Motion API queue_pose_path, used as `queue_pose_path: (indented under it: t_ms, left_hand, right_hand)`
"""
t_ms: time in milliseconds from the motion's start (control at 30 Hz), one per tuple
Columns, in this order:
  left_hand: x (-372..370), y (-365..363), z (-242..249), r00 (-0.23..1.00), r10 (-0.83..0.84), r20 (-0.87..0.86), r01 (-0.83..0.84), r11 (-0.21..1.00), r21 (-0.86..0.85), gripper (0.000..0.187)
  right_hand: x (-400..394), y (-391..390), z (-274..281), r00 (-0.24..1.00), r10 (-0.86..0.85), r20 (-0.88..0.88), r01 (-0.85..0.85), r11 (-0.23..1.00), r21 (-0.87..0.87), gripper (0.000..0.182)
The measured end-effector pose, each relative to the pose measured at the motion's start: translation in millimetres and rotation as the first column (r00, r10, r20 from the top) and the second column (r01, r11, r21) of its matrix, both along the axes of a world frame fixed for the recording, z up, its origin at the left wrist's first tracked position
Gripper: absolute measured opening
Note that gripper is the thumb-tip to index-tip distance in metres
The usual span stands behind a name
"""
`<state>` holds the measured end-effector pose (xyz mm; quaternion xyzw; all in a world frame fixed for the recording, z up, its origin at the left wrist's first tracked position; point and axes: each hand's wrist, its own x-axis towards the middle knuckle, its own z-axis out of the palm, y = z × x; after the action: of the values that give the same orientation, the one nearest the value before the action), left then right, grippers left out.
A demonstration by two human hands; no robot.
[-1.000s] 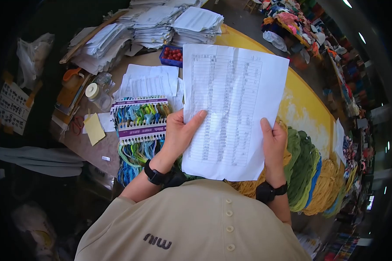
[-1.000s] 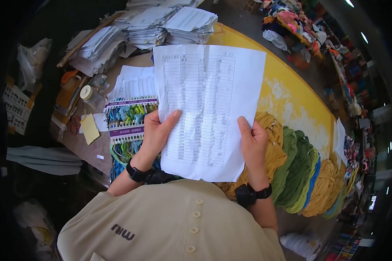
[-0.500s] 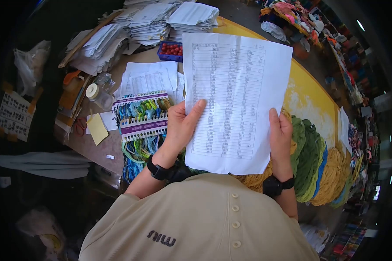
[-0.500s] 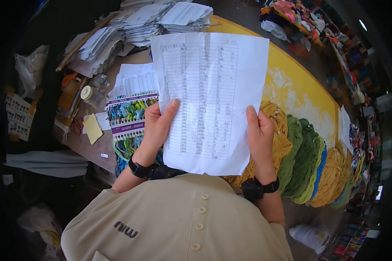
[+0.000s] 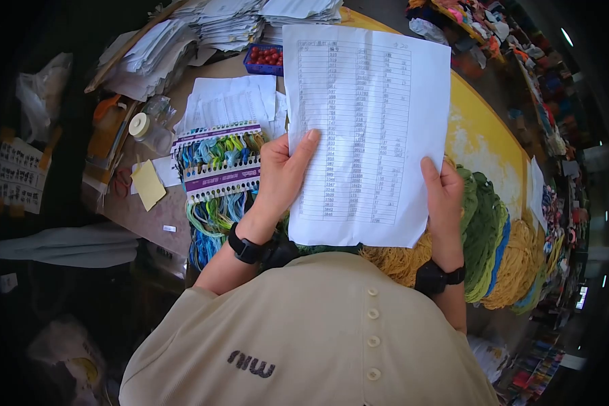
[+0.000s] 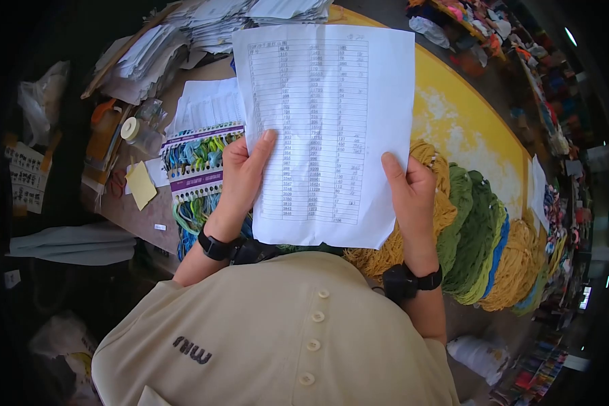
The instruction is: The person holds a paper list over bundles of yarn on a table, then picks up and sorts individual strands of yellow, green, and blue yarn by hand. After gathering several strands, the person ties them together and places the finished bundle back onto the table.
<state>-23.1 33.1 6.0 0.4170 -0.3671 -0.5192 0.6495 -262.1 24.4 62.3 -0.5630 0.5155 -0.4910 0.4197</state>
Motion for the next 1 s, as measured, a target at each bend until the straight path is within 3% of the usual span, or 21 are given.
queue_pose_path:
  t_ms: [400,500,567,700,867,1000]
  left_hand:
    - [-1,-9,0,1.0,-0.012,-0.023,0.012,1.0,-0.021,0.028]
    - [1,-10,0,0.999,0.021,-0.033,-0.022,1.0,-0.018,0.033]
    - [5,-14,-9,0.999,0.038,-0.015,-0.04,0.994,-0.105,0.044]
    - [9,-17,-21,0.997,0.077,-0.021,-0.079,0.994,-0.071,0.053]
    - [12,-15,-4,0.994,0.086,-0.063,-0.09,0.993,-0.075,0.056]
    - [14,-14,3,0.999,0.043,0.01,-0.043,0.998,-0.052,0.055]
  right_hand:
    - [0,-5,-2,1.0,0.01,-0.002,-0.01,1.0,0.004,0.026]
    - [-1,-8,-5,0.999,0.011,-0.032,-0.011,1.0,0.003,0.027]
    - [2,-10,-5,1.0,-0.008,-0.012,0.008,1.0,-0.008,0.028]
    - [0,-13,-9,0.999,0.009,-0.035,-0.01,1.0,-0.011,0.028]
    - [5,-16,-9,0.999,-0.031,0.01,0.031,1.0,0.005,0.027]
    - [5,-18,-9,1.0,-0.01,0.021,0.009,1.0,0.01,0.027]
